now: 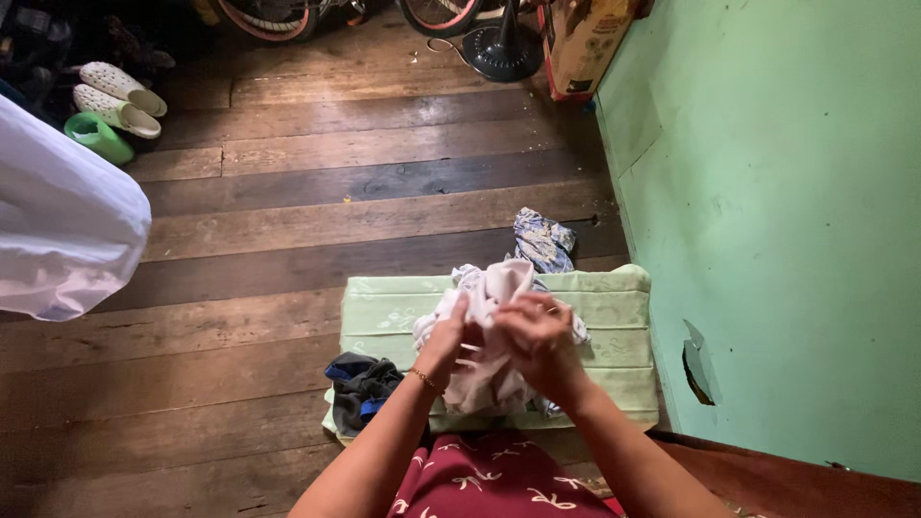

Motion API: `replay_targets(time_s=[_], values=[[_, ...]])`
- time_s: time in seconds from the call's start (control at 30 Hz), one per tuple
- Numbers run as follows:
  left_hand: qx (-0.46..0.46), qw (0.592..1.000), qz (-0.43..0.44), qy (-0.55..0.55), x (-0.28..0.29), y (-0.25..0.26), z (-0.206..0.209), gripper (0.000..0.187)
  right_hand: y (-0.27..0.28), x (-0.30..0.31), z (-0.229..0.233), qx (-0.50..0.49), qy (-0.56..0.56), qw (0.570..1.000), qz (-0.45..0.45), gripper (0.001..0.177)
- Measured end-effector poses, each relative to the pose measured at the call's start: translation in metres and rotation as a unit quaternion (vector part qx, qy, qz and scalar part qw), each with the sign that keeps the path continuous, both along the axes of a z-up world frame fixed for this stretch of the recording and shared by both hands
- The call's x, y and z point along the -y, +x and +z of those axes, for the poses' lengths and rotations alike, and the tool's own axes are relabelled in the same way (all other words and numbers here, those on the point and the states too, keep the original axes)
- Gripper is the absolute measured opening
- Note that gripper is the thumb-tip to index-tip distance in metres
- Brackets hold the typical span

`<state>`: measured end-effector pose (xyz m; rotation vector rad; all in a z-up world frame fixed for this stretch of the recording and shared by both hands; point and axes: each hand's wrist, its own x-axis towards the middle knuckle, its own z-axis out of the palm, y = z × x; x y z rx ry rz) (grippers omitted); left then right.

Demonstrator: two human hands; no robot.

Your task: The person takes clothes from a pile on a bench, places them on hangers, and hangs them on a clothes rack. The person handles a white shirt, a beige top, and a dark garment, repeating the process of unfolding, placing on a hanger, and hanging on the rack.

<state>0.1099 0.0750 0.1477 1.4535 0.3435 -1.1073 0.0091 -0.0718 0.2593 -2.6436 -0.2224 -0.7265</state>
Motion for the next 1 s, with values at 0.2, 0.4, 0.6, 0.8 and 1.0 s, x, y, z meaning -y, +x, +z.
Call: replay_targets(time_s=[0.2,0.4,0.6,0.8,1.0], values=[[0.062,0.991,-0.001,-0.122,-0.005,-0.015,-0.018,0.033,-0.028,-0.009,-0.018,-0.165,0.021,0.986,-0.011,0.014],[-0.011,0.937,0.174,-0.303,-0.017,-0.019,-0.044,0.025,-0.031,0.001,-0.054,-0.33,0.2,0.908,-0.162,0.027],[0.071,0.945,0.138,-0.287,-0.015,-0.026,-0.025,0.023,-0.017,0.001,-0.052,-0.233,0.203,0.933,-0.185,0.03],[0.148,0.964,0.03,-0.219,-0.021,-0.025,-0.028,0.021,-0.001,-0.004,-0.059,-0.265,0.068,0.942,-0.196,0.025],[0.2,0.948,0.004,-0.246,-0.023,-0.032,-0.069,0.019,0.007,0.01,-0.082,-0.25,0.065,0.946,-0.197,0.026]])
